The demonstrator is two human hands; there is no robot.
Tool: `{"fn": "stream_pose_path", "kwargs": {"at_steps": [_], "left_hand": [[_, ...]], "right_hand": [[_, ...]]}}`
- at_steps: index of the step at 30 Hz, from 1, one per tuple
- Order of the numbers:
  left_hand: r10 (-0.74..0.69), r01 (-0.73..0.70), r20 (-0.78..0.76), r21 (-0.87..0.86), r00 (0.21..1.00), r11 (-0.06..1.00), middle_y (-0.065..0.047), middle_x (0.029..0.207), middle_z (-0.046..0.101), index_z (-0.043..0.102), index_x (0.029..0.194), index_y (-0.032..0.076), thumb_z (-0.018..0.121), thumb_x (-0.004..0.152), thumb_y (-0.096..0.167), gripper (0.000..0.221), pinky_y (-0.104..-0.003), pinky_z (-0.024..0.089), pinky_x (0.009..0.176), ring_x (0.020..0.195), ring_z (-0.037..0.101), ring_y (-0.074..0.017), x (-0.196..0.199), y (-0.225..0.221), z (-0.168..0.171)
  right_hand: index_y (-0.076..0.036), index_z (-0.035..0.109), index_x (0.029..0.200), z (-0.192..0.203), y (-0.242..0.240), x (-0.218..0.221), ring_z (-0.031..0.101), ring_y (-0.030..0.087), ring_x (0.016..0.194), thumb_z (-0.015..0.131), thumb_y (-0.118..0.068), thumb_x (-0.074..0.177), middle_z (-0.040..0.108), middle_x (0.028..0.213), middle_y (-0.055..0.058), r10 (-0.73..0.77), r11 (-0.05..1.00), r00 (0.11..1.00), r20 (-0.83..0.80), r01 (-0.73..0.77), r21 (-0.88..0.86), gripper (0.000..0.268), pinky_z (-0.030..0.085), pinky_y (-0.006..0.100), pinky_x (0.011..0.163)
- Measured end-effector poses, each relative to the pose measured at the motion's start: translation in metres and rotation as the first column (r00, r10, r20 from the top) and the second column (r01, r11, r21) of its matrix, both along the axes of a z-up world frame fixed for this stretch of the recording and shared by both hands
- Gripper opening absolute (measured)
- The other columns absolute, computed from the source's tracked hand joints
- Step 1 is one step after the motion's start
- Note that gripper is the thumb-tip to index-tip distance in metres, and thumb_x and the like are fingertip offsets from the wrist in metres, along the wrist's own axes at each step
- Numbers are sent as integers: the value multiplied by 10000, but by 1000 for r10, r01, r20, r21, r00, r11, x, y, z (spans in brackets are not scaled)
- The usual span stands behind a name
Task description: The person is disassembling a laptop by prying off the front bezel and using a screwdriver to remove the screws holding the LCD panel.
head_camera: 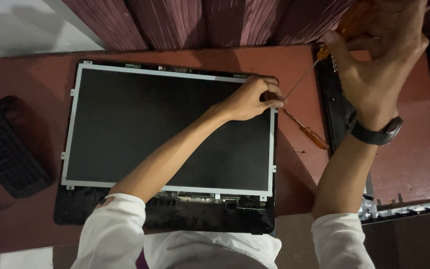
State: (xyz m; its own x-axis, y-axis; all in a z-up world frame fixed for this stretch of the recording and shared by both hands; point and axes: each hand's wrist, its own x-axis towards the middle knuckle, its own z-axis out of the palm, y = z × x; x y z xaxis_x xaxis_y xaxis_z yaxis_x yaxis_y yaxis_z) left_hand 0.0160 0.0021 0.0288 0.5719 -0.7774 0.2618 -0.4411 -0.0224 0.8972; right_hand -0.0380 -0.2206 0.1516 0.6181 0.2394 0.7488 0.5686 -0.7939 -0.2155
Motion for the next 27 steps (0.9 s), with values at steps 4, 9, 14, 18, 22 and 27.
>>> {"fn": "stream_pose_path", "kwargs": {"at_steps": [4, 9, 14, 18, 22, 27], "left_hand": [[-5, 5, -21, -8, 1000, 1000, -34, 923, 737, 786, 986, 59, 775, 910, 129, 104, -251, 577, 738, 808, 686, -130, 0, -1, 0], [-38, 38, -8, -70, 999, 997, -15, 866, 699, 781, 916, 84, 806, 893, 88, 34, -249, 531, 683, 753, 637, -110, 1, -1, -5], [-119, 67, -161, -295, 980, 953, 61, 1527, 585, 505, 1502, 355, 777, 992, 187, 602, -381, 530, 1119, 1358, 607, -151, 6, 4, 0], [-328, 195, -268, -422, 906, 885, -88, 1539, 563, 452, 1533, 135, 789, 1007, 250, 635, -418, 554, 1211, 1395, 592, -264, 12, -1, 74], [-348, 305, -52, -372, 936, 877, -100, 1143, 755, 681, 1142, 60, 729, 979, 161, 198, -357, 631, 1011, 1084, 755, -210, 22, -11, 104], [-295, 161, -122, -615, 948, 772, 0, 740, 606, 584, 725, 116, 947, 728, 104, 364, -248, 476, 547, 657, 610, -111, 17, -36, 102]], "right_hand": [[-47, 315, 1688, 6, 4, -2, 802, 409, 974, 1003, -62, 1191, 760, 1213, 345, 55, 998, 998, 6, -55, -10, 849, 716, 458, 843], [204, 570, 1275, 22, 20, -6, 698, 407, 881, 881, -76, 1138, 648, 1087, 345, 155, 987, 975, 159, -160, 16, 440, 634, 466, 748], [213, 557, 1040, 22, 15, -11, 667, 468, 996, 818, 118, 1163, 633, 1034, 373, 301, 942, 952, 63, -307, 138, 303, 566, 537, 916], [162, 559, 1241, 14, 14, -12, 680, 408, 1088, 699, 18, 1155, 649, 1207, 326, 373, 884, 925, -68, -333, 328, 218, 563, 464, 925], [121, 533, 1282, 19, 15, -7, 690, 399, 1088, 597, -151, 1125, 638, 1207, 292, 444, 859, 886, -137, -377, 347, 321, 576, 436, 921], [194, 693, 1196, 34, 18, -15, 564, 383, 1137, 766, -250, 934, 548, 1179, 276, 397, 905, 912, -107, -370, 208, 520, 515, 462, 967]]}}
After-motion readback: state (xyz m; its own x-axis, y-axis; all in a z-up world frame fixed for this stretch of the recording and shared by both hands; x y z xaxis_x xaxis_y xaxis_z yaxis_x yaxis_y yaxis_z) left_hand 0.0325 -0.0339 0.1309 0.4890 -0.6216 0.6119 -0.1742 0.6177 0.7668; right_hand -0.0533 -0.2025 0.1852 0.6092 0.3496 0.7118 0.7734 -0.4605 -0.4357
